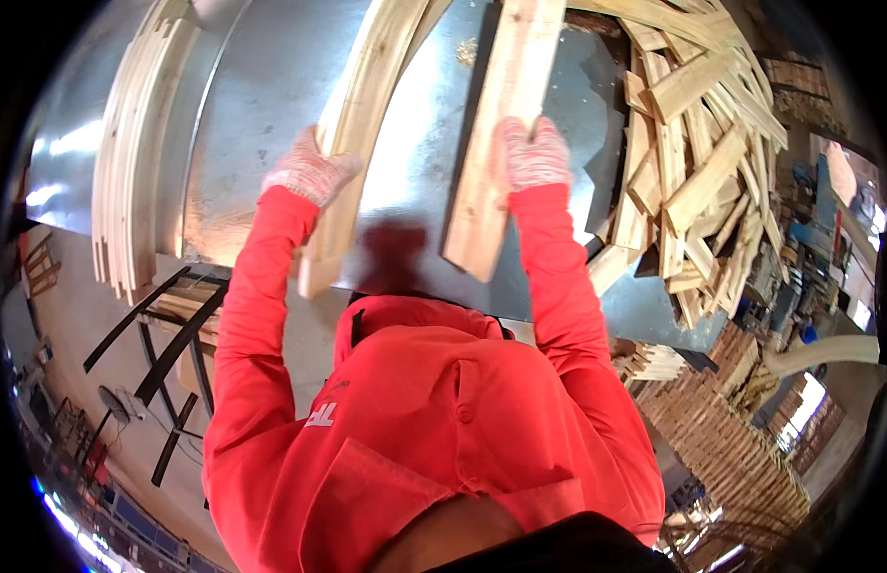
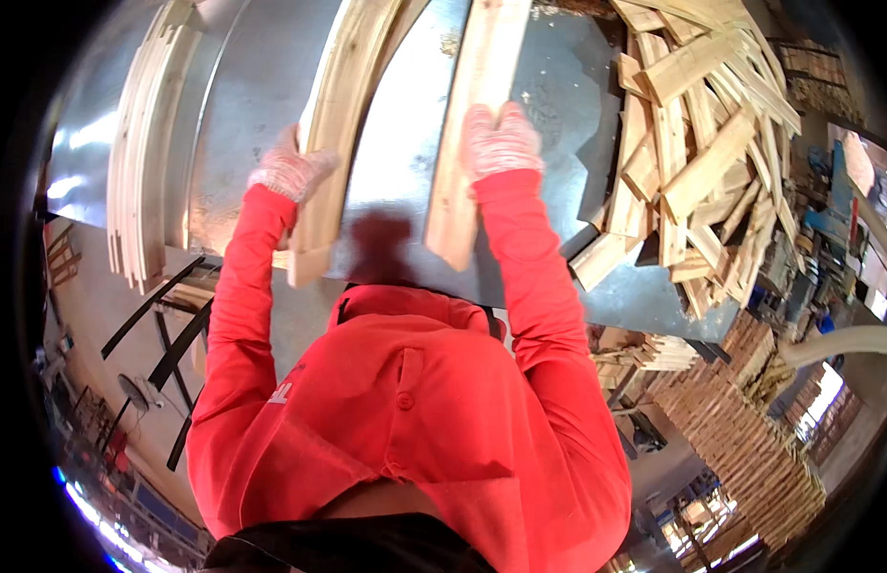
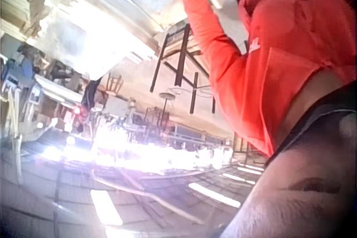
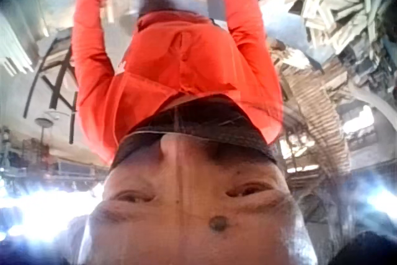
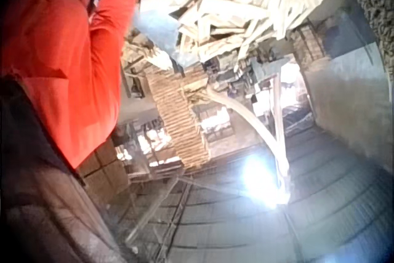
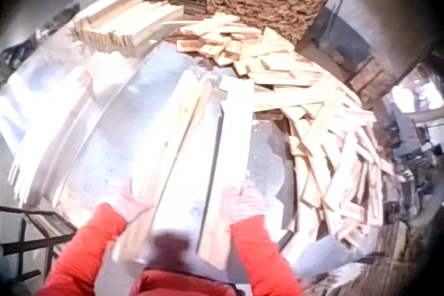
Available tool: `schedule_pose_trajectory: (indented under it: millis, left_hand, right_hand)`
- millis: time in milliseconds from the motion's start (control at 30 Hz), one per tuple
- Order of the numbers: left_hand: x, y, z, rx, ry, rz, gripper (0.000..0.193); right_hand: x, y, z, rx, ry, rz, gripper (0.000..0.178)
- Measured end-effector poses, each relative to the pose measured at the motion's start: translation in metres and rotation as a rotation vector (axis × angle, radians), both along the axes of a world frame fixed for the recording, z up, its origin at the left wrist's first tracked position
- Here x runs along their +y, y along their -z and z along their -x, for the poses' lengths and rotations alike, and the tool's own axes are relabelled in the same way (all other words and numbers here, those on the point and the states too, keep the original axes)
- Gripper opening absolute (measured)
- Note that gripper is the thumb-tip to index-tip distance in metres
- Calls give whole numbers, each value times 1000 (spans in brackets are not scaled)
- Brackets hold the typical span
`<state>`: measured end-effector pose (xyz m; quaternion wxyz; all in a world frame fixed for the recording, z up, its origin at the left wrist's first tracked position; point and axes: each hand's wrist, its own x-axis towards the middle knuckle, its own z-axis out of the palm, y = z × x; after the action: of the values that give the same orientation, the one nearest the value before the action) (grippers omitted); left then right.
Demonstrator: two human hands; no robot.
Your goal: The person sorts wooden planks on a metal table in a workshop. They pick up planks from a disorganized pile, inspect them, and stack them neatly on the left side of the table. The process involves repetitive picking, inspecting, and stacking of the wood pieces.
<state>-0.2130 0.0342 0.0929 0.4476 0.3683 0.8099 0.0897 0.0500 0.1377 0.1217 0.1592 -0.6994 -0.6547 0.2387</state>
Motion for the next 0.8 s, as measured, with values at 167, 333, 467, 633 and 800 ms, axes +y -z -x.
schedule_pose_trajectory:
  millis: [167,333,467,633,800]
  left_hand:
    - [-21,-13,-2,361,39,7,109]
    - [-44,2,-15,619,206,-124,119]
    - [-31,-12,-18,425,70,17,114]
    - [-81,91,27,-1340,-405,-394,66]
    - [-38,30,8,-117,-255,-45,63]
  right_hand:
    - [-46,55,88,216,-472,403,72]
    - [-56,124,100,823,-513,596,66]
    - [-44,152,63,983,-345,854,63]
    - [-60,93,78,1527,-212,896,72]
    - [-64,113,93,1314,-81,766,64]
